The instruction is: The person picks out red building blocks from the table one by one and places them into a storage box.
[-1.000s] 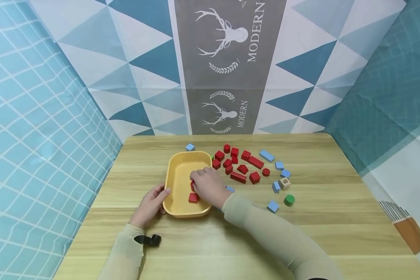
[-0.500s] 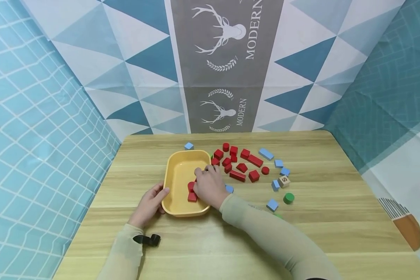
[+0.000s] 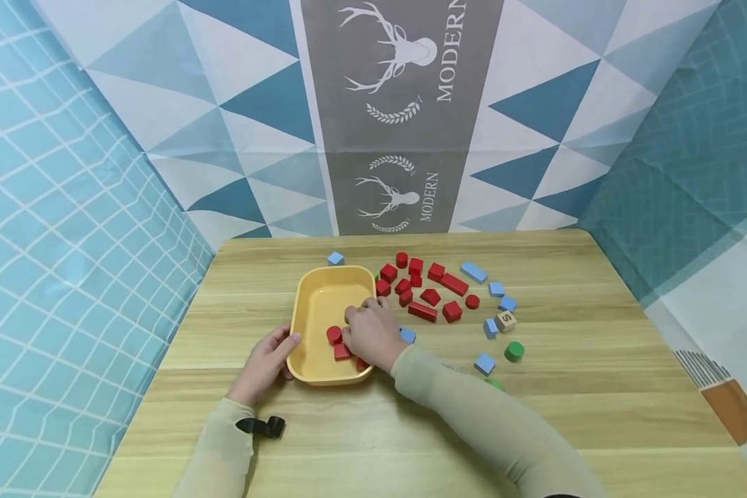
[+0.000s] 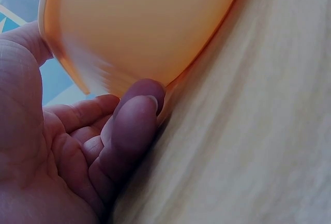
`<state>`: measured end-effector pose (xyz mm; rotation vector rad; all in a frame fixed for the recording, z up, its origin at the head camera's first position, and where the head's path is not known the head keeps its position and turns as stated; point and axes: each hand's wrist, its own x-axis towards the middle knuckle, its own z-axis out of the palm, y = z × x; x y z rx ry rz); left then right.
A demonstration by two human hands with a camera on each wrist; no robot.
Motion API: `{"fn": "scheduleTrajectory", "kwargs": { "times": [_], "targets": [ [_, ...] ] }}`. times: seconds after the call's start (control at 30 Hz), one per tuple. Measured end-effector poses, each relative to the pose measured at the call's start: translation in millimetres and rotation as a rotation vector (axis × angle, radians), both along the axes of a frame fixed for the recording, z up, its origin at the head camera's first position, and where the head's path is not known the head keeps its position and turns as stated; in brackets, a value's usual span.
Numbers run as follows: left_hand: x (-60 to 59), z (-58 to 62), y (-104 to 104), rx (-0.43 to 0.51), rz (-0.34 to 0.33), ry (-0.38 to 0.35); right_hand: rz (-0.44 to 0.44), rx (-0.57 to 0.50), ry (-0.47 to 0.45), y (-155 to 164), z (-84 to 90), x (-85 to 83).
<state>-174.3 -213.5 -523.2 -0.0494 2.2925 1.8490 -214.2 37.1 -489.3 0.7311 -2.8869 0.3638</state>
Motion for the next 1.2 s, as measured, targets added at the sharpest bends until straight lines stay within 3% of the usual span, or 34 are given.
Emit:
{"fn": "scheduleTrajectory", "kwargs": {
  "times": [0.3,0.63,0.83,1.03,1.2],
  "targets": [
    [-0.5,-0.4,0,-0.003,0.003,-0.007,-0.014,-0.015,-0.034,-1,0.7,-1.9],
    [-0.3,-0.9,0,0.003,0.003,-0.004,-0.023,-0.046,0.013,1,2.4,0.6],
    [-0.3,-1.1,0,-0.005,-0.001,0.002,-0.025,-0.148,0.065,8,9.6,1.0],
    [-0.1,-1.6,0,-0.009,-0.006,0.003,-0.105,-0.293,0.097,25,15.2,-14.2],
    [0.1,-0.7,0,-0.004,0.002,0.001,-0.163,-0.154,0.019,44,22.3,-30.0]
  ]
}}
